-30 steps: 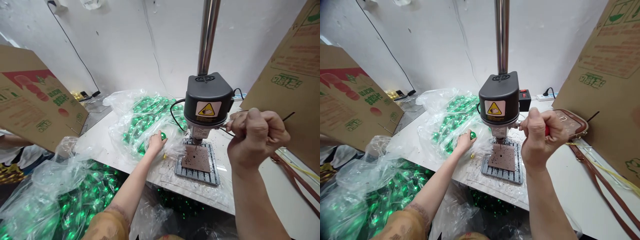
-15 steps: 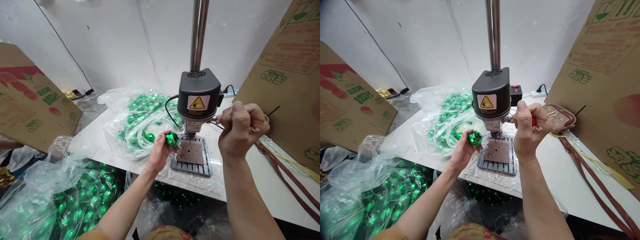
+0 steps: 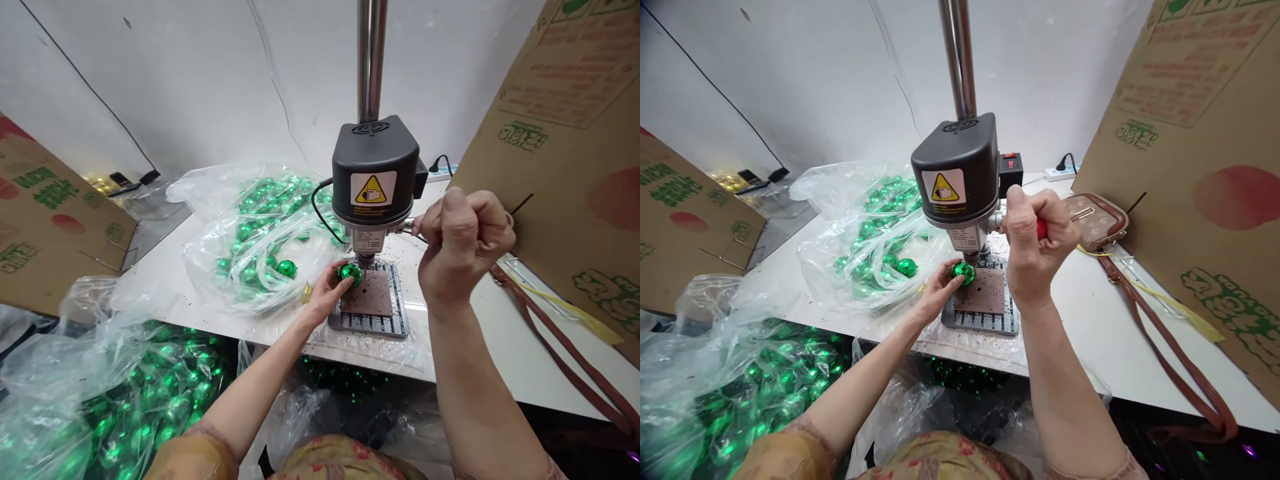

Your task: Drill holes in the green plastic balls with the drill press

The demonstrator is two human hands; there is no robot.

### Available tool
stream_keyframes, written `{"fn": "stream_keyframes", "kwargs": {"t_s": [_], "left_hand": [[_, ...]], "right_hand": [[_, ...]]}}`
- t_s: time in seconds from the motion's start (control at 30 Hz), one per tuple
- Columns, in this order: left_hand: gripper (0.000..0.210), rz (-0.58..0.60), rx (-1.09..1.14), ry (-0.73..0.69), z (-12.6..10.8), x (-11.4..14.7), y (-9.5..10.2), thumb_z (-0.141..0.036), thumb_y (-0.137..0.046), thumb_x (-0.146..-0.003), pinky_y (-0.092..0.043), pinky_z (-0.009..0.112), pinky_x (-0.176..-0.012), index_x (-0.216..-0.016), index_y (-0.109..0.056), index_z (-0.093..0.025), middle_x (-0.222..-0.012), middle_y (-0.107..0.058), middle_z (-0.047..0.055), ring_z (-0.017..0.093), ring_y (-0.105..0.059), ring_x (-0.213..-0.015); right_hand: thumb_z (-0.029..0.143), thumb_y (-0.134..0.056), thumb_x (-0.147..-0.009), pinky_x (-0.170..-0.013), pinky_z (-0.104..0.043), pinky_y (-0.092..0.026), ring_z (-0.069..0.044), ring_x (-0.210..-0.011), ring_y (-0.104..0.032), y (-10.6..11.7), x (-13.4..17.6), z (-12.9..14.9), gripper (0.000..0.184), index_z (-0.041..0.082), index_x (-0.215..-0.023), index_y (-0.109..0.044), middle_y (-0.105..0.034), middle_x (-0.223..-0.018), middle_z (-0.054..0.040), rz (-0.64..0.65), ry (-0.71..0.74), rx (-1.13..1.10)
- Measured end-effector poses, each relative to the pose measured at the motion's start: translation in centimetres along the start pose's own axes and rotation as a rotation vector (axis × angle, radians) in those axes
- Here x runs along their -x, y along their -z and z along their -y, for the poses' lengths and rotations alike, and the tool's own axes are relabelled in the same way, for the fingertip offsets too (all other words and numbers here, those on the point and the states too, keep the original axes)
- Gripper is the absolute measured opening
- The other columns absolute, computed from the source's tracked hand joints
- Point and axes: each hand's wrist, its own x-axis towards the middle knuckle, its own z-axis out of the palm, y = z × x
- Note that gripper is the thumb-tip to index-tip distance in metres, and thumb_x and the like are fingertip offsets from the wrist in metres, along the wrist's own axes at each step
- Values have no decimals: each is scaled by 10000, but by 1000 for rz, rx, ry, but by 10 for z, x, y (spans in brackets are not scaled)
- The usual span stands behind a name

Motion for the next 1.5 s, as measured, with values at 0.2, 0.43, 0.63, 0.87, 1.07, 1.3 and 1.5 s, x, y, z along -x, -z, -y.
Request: {"fn": "stream_keyframes", "kwargs": {"t_s": [0.2, 0.43, 0.63, 0.87, 1.07, 1.3, 1.5], "left_hand": [[640, 38, -59, -57, 13, -2, -1, -565, -771, -840, -525, 381, -1004, -1330, -587, -196, -1244, -697, 108, 255, -648, -1170], [558, 80, -147, -87, 19, -2, -7, -503, -768, -858, -518, 410, -1030, -1300, -602, -204, -1218, -707, 99, 263, -660, -1152], [564, 75, -337, -124, 18, 2, -13, -443, -818, -821, -494, 446, -1055, -1294, -613, -215, -1246, -697, 101, 290, -644, -1174], [525, 122, -367, -175, 16, 7, -17, -392, -801, -851, -495, 437, -1073, -1298, -591, -214, -1283, -687, 103, 294, -635, -1220], [511, 118, -377, -179, 15, 7, -17, -385, -788, -864, -497, 431, -1069, -1297, -584, -207, -1275, -689, 102, 289, -641, -1211], [512, 135, -383, -194, 17, 8, -16, -395, -785, -873, -517, 421, -1049, -1303, -577, -212, -1288, -685, 100, 285, -639, -1222], [505, 145, -364, -196, 17, 7, -17, -395, -781, -876, -506, 420, -1050, -1297, -573, -209, -1280, -683, 103, 281, -641, -1206]], "right_hand": [[423, -652, -902, -481, -282, -347, -66, -434, -299, 1, 0, -2, 432, 235, -611, -393, -299, -475, 82, 0, 28, 28], [430, -633, -916, -492, -281, -347, -51, -454, -311, 0, 2, 0, 421, 227, -627, -403, -321, -513, 80, 5, 19, 39], [430, -618, -931, -500, -273, -336, -43, -466, -319, 1, 2, -2, 422, 223, -634, -402, -311, -527, 78, 15, 44, 52], [378, -644, -921, -484, -274, -325, -45, -457, -311, 1, 1, -1, 396, 221, -636, -416, -296, -515, 81, 26, 58, -1], [301, -625, -923, -473, -260, -302, -41, -439, -261, 0, 3, 0, 428, 216, -607, -348, -248, -495, 81, 60, 112, -32], [279, -629, -917, -554, -267, -386, -27, -428, -304, 2, 8, -11, 477, 193, -589, -294, -226, -488, 81, 17, 254, -57], [182, -604, -891, -441, -239, -276, -18, -406, -243, 3, 13, -14, 503, 190, -562, -223, -214, -478, 70, 26, 294, -98]]}}
